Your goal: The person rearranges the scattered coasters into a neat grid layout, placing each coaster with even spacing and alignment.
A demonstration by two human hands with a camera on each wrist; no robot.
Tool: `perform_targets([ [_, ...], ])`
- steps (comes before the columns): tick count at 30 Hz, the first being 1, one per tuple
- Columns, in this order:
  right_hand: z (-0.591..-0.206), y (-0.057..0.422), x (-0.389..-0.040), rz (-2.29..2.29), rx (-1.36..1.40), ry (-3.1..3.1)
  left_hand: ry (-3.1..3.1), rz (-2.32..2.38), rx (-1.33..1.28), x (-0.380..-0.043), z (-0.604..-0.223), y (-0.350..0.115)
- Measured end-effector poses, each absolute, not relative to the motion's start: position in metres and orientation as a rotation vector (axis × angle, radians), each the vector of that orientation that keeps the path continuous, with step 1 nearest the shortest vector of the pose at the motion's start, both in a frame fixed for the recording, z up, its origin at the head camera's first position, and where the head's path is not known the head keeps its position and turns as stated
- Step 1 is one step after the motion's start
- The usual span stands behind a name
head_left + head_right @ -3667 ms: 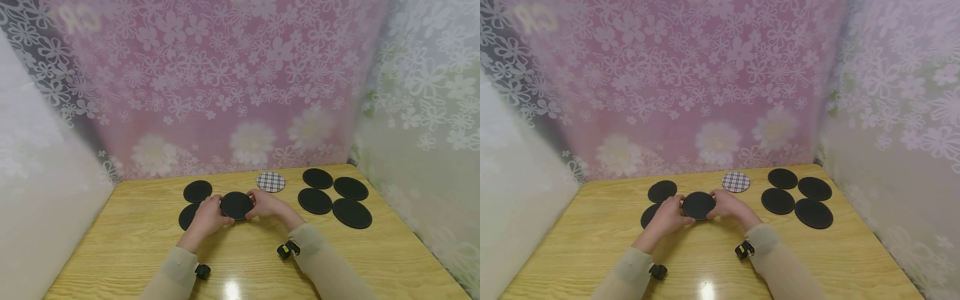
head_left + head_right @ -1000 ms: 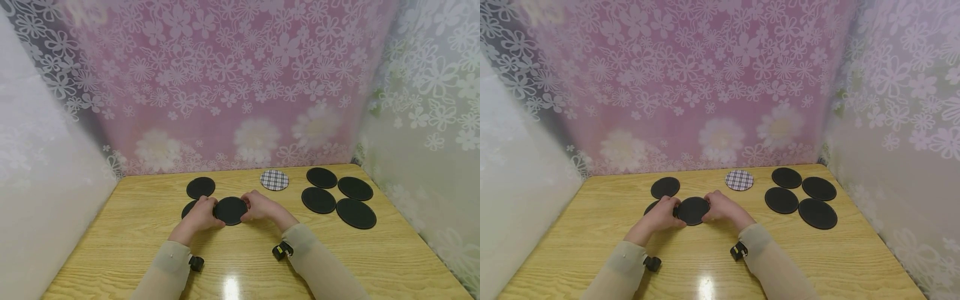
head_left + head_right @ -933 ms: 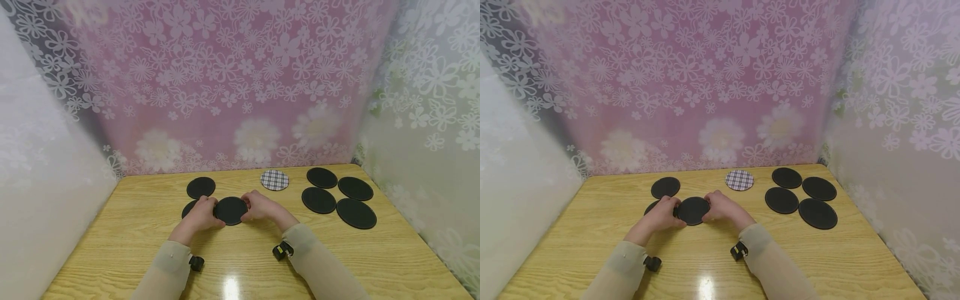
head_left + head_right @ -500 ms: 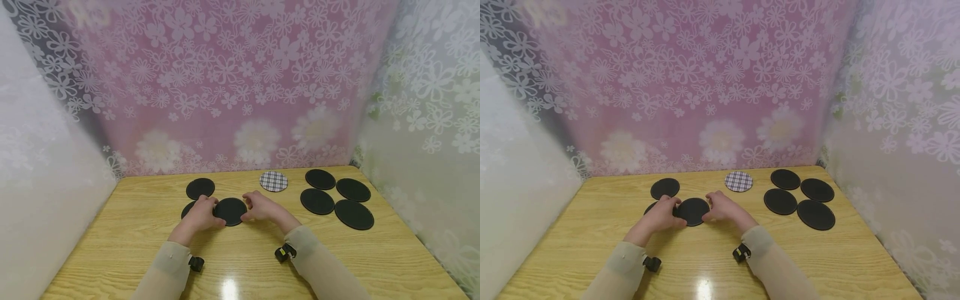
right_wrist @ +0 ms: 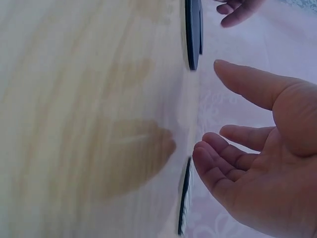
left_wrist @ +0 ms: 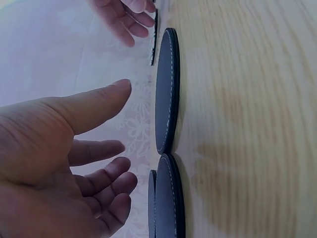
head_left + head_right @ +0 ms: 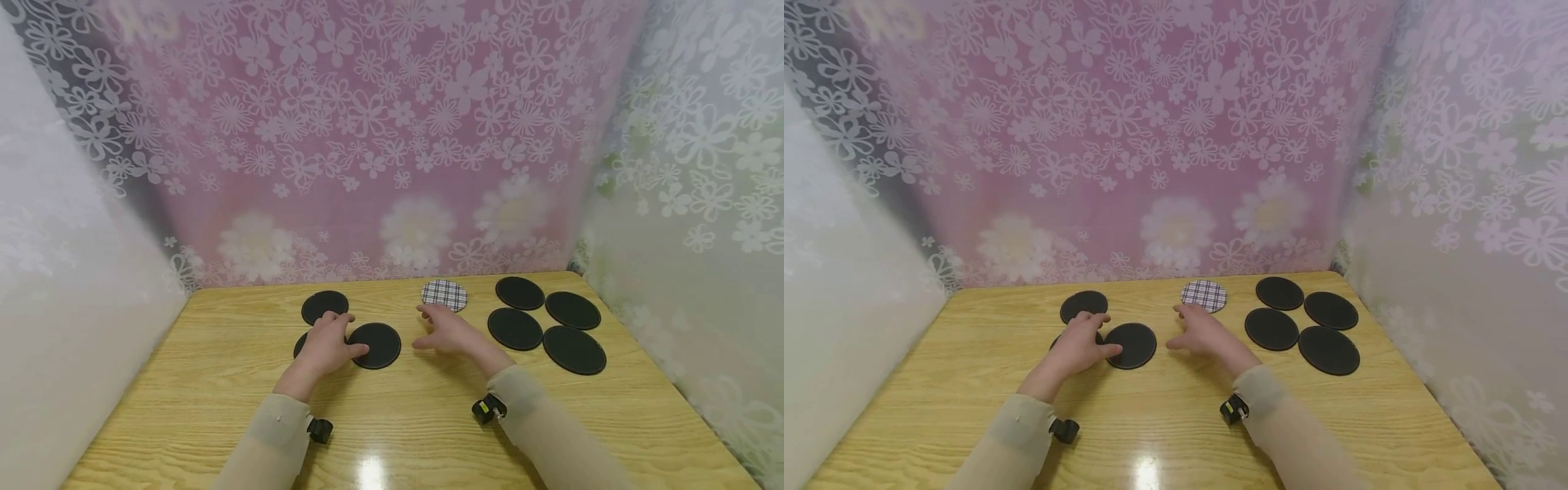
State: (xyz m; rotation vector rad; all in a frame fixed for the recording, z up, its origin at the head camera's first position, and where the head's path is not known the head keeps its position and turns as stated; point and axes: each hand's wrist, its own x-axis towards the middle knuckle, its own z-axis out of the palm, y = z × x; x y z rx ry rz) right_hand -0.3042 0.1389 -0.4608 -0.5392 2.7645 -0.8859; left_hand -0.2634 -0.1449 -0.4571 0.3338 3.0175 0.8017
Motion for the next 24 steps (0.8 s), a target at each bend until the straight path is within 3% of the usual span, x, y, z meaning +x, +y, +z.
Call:
perform_targets([
  [24, -0.442, 0.213, -0.315, -0.500, -0.496, 2.948, 3.002, 0.785, 0.457, -0.283, -0.447, -0.089],
])
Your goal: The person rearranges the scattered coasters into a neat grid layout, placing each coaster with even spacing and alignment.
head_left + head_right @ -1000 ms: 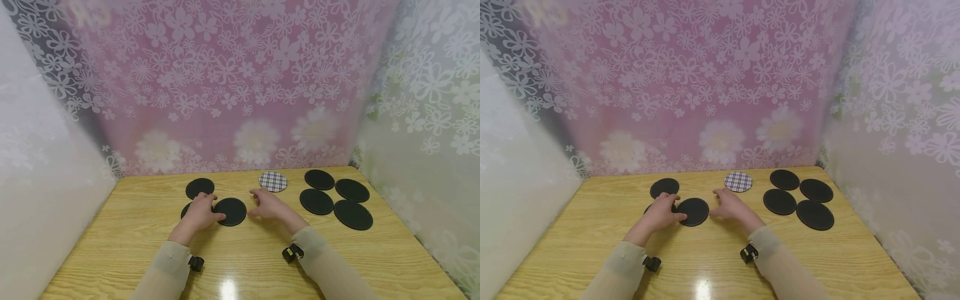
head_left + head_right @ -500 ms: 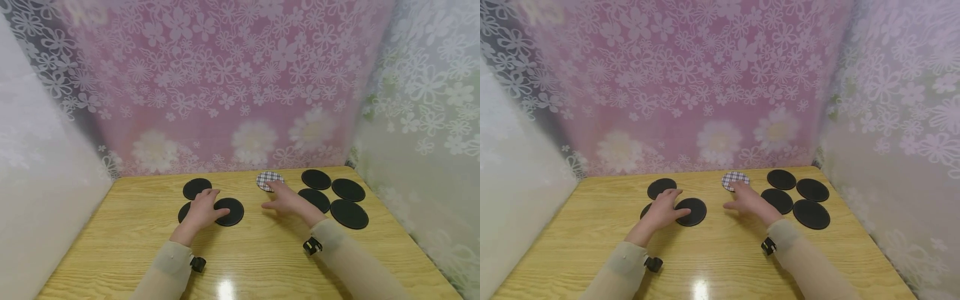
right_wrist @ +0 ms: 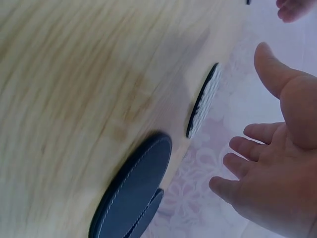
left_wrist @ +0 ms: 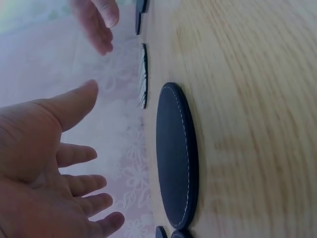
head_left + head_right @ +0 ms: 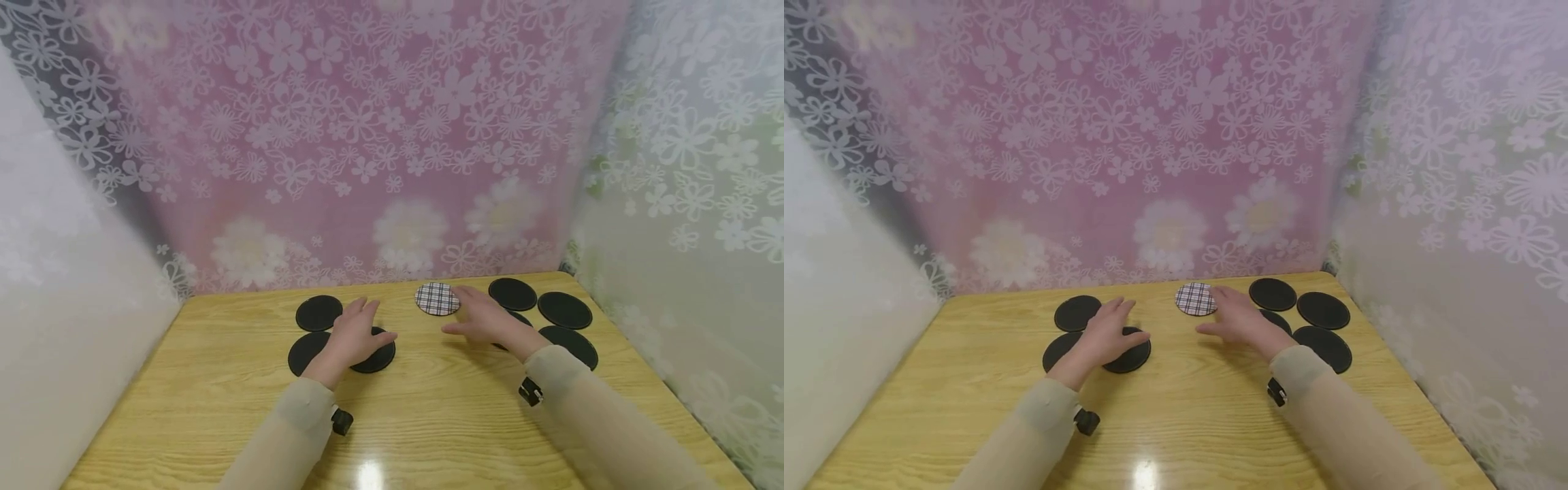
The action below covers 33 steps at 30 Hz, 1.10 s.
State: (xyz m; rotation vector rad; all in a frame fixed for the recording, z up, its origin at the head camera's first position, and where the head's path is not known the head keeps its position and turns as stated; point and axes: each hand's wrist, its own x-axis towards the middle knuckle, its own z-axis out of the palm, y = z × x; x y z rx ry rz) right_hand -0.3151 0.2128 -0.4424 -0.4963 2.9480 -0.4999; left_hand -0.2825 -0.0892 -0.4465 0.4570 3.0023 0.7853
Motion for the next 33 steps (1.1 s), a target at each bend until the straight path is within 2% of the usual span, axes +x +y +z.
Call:
perform_targets([
  [21, -0.454, 0.233, -0.346, -0.408, -0.435, 2.951, 2.987, 0.666, 0.509, -0.325, -0.458, -0.038],
  [33, -0.458, 0.230, -0.363, -0.361, -0.448, 2.924, 2.990, 0.598, 0.494, -0.342, -0.463, -0.027],
])
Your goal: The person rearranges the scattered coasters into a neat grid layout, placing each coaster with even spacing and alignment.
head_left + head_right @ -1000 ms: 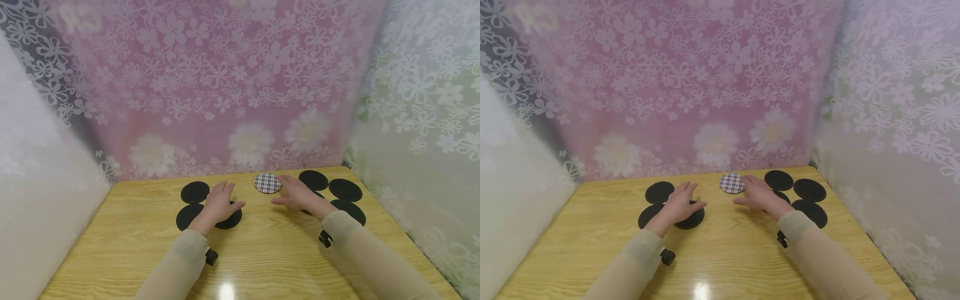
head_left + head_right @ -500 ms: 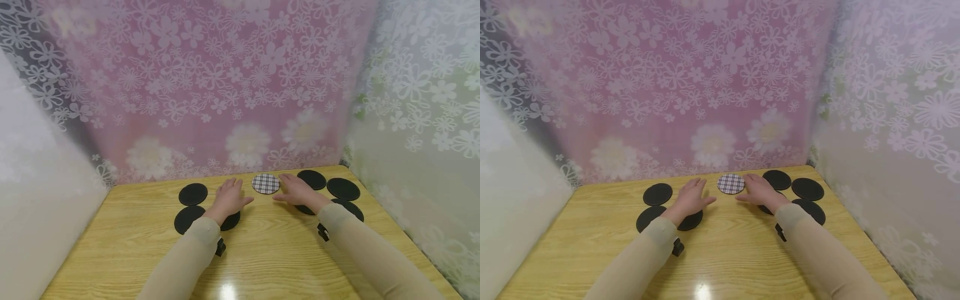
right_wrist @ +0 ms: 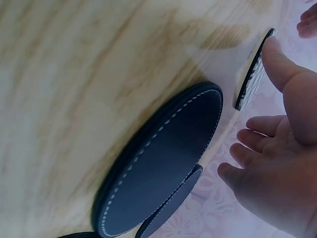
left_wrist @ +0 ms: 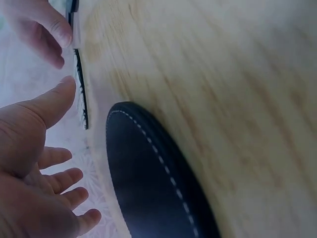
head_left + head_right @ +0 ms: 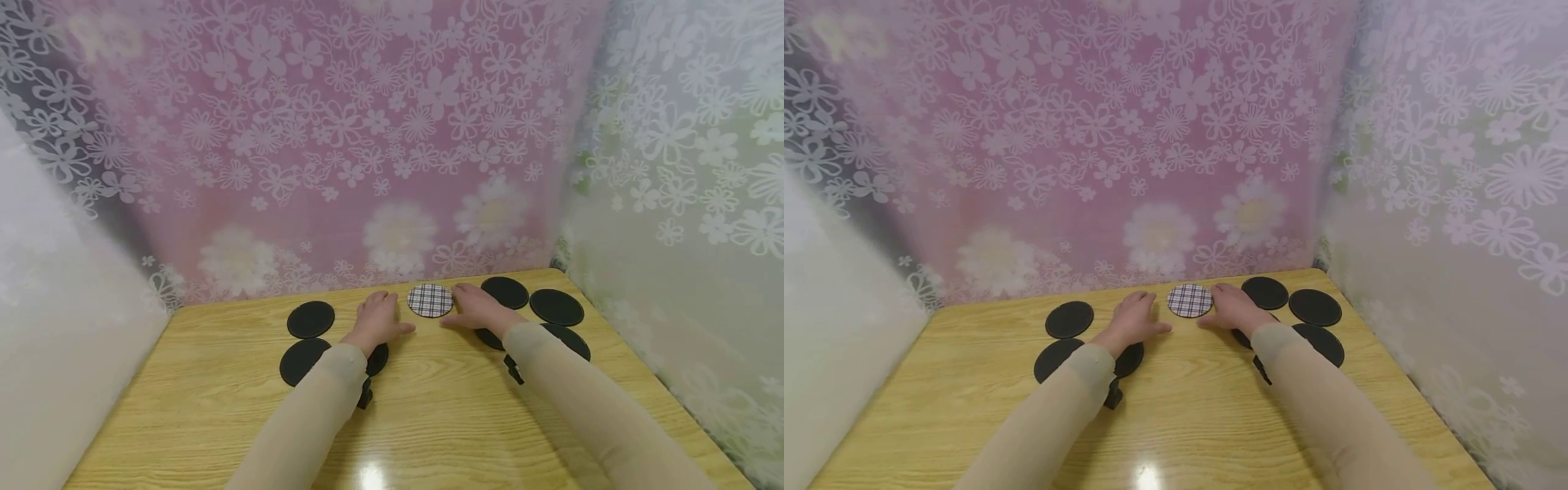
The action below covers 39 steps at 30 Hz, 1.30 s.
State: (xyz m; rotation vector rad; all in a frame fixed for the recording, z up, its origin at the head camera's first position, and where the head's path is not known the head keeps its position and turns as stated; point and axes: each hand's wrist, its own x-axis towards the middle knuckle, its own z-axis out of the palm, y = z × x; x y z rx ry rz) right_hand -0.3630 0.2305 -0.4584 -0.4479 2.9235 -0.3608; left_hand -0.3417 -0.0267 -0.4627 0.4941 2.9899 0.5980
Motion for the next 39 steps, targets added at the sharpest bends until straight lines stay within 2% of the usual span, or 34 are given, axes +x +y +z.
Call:
perform_targets([
  [23, -0.456, 0.214, -0.376, -0.354, -0.291, 2.892, 2.975, 0.575, 0.500, -0.362, -0.475, -0.008],
  [39, -0.460, 0.207, -0.375, -0.351, -0.335, 2.926, 2.979, 0.634, 0.437, -0.362, -0.474, 0.002],
])
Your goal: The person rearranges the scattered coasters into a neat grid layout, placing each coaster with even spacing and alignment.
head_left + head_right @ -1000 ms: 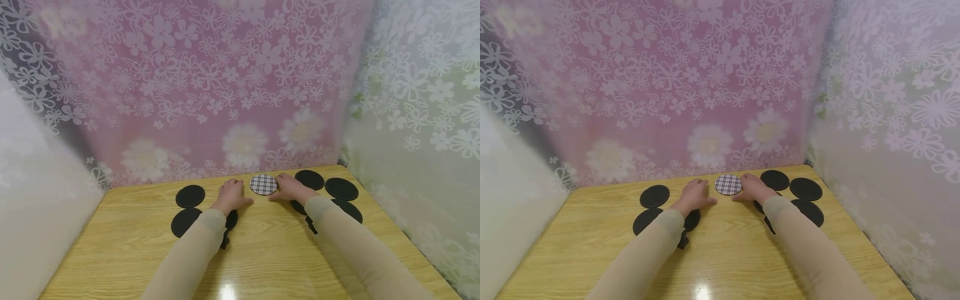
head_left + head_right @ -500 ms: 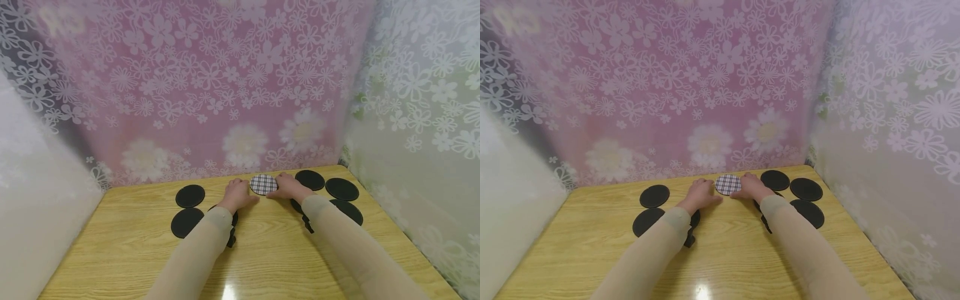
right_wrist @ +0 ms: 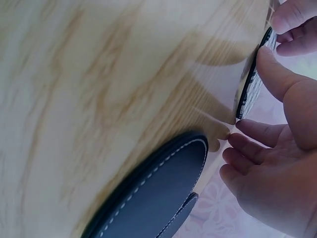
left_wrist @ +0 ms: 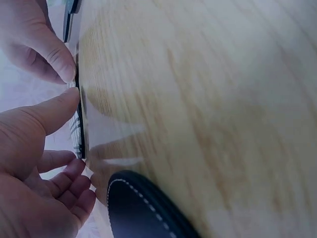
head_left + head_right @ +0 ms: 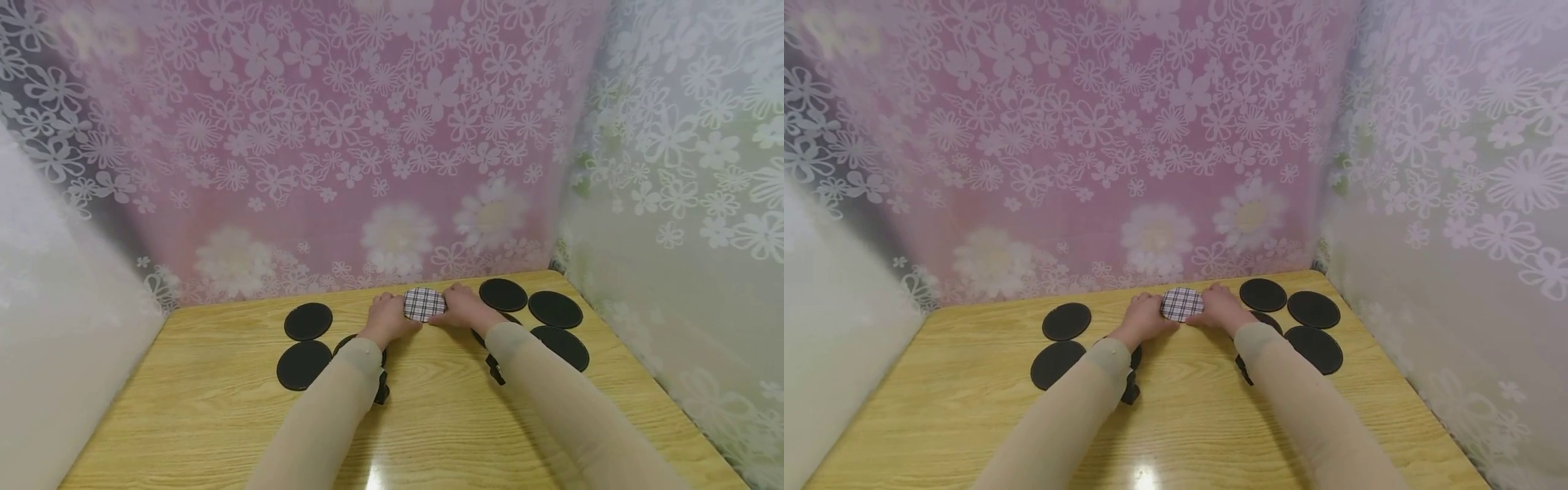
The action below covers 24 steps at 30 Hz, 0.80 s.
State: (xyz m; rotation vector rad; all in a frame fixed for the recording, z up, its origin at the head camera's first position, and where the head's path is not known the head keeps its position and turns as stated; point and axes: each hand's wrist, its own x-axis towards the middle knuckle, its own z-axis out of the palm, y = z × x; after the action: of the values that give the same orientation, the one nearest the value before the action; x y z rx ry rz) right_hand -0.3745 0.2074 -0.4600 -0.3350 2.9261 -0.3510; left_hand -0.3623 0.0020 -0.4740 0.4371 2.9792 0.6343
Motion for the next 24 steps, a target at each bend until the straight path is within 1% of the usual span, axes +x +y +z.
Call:
perform_targets([
  [9, -0.4574, 0.2033, -0.3720, -0.413, -0.310, 2.904, 3.002, 0.592, 0.324, -0.3625, -0.4734, 0.0065],
  [17, -0.4563, 0.2006, -0.3719, -0.463, -0.263, 2.895, 3.001, 0.606, 0.252, -0.3561, -0.4674, 0.0087],
  [24, -0.4534, 0.1973, -0.3701, -0.521, -0.205, 2.912, 3.008, 0.656, 0.200, -0.3579, -0.4721, 0.0106],
])
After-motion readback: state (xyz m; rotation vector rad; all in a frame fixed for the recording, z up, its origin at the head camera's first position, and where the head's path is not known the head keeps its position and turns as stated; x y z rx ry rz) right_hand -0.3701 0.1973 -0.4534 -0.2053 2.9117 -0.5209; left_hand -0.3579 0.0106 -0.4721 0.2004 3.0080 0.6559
